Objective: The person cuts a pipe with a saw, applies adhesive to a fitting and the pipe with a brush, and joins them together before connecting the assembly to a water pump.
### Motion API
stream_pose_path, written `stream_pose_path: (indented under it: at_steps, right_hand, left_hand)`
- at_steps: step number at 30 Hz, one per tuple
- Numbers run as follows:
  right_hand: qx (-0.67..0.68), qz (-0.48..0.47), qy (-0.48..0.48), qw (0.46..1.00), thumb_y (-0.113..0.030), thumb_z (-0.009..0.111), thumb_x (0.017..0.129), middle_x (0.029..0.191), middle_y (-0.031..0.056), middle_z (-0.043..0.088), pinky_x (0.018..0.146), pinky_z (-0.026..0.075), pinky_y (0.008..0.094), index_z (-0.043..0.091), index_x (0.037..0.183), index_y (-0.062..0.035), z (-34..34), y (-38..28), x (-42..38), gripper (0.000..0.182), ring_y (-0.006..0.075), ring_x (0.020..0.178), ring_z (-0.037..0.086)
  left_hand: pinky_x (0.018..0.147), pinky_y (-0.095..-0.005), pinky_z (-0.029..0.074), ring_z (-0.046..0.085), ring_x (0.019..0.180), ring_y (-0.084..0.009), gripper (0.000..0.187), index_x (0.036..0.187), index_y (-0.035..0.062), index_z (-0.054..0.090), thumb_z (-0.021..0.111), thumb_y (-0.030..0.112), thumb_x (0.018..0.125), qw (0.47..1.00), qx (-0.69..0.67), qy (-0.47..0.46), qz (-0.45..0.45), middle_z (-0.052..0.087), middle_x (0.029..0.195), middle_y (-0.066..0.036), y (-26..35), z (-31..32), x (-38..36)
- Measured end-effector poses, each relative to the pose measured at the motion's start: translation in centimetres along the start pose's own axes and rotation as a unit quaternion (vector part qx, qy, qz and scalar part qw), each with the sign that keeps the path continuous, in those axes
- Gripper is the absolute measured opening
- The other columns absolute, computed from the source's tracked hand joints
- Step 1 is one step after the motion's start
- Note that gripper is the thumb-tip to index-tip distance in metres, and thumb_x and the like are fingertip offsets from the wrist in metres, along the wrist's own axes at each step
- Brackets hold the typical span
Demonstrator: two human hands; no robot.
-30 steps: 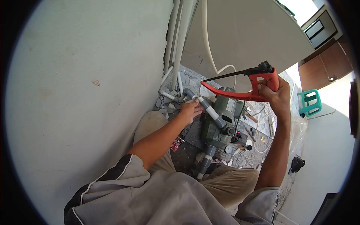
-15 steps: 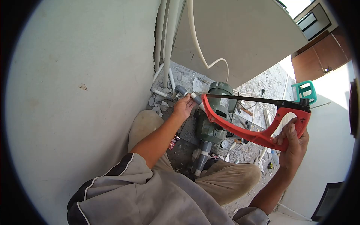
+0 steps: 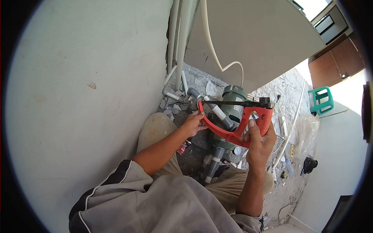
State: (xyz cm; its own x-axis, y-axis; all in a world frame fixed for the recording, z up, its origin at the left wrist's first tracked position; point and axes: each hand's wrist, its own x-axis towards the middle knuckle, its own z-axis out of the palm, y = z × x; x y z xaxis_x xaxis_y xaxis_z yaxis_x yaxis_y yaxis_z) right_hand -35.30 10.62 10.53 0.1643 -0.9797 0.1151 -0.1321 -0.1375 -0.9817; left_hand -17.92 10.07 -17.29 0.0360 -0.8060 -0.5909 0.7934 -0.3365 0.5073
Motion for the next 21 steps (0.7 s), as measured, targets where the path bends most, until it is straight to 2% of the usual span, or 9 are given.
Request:
stream_pose_path:
  at_steps: [6,9,13,18,21]
  right_hand:
    - [-0.031,-0.025,-0.016,0.999,-0.018,0.073,0.098,0.080,0.0017,0.061,0.052,0.053,0.0237,0.061,0.108,0.0010,-0.7,0.3,0.6,0.025,0.0060,0.060,0.057]
    - [-0.078,-0.016,-0.029,0.996,-0.018,0.073,0.098,0.080,0.0015,0.061,0.053,0.052,0.0243,0.062,0.108,0.0004,0.1,0.1,0.5,0.025,0.0064,0.062,0.057]
    - [-0.065,-0.053,-0.027,0.996,-0.018,0.074,0.097,0.083,0.0022,0.061,0.054,0.052,0.0257,0.061,0.107,0.0013,-0.4,1.5,0.7,0.025,0.0081,0.063,0.059]
    - [-0.043,-0.027,-0.008,0.999,-0.017,0.073,0.098,0.082,0.0023,0.062,0.052,0.050,0.0240,0.062,0.107,0.0007,1.1,2.5,1.0,0.023,0.0066,0.062,0.058]
    - [-0.044,-0.050,0.002,0.998,-0.017,0.073,0.098,0.085,0.0038,0.063,0.052,0.051,0.0246,0.062,0.107,0.0011,0.4,1.8,0.4,0.023,0.0075,0.062,0.059]
  left_hand:
    - [0.097,-0.0497,0.056,0.065,0.096,-0.0244,0.022,0.123,0.0132,0.058,0.064,0.021,0.103,0.999,0.026,0.005,0.019,0.063,0.107,-0.004,-0.8,0.9,1.2]
    - [0.097,-0.0505,0.055,0.065,0.098,-0.0254,0.024,0.125,0.0130,0.058,0.064,0.021,0.103,0.999,0.041,0.013,0.025,0.063,0.109,-0.006,-1.2,0.5,2.3]
    - [0.098,-0.0508,0.055,0.065,0.101,-0.0262,0.028,0.128,0.0128,0.056,0.064,0.020,0.103,0.999,0.043,0.008,0.031,0.062,0.111,-0.007,-0.4,0.2,2.6]
    - [0.099,-0.0504,0.054,0.063,0.103,-0.0242,0.040,0.140,0.0136,0.049,0.063,0.019,0.103,0.996,0.085,0.004,0.007,0.061,0.113,-0.005,0.3,-1.5,3.4]
    - [0.100,-0.0503,0.053,0.063,0.105,-0.0240,0.039,0.139,0.0124,0.049,0.062,0.020,0.103,0.996,0.080,-0.011,0.031,0.060,0.114,-0.006,0.3,-1.6,3.2]
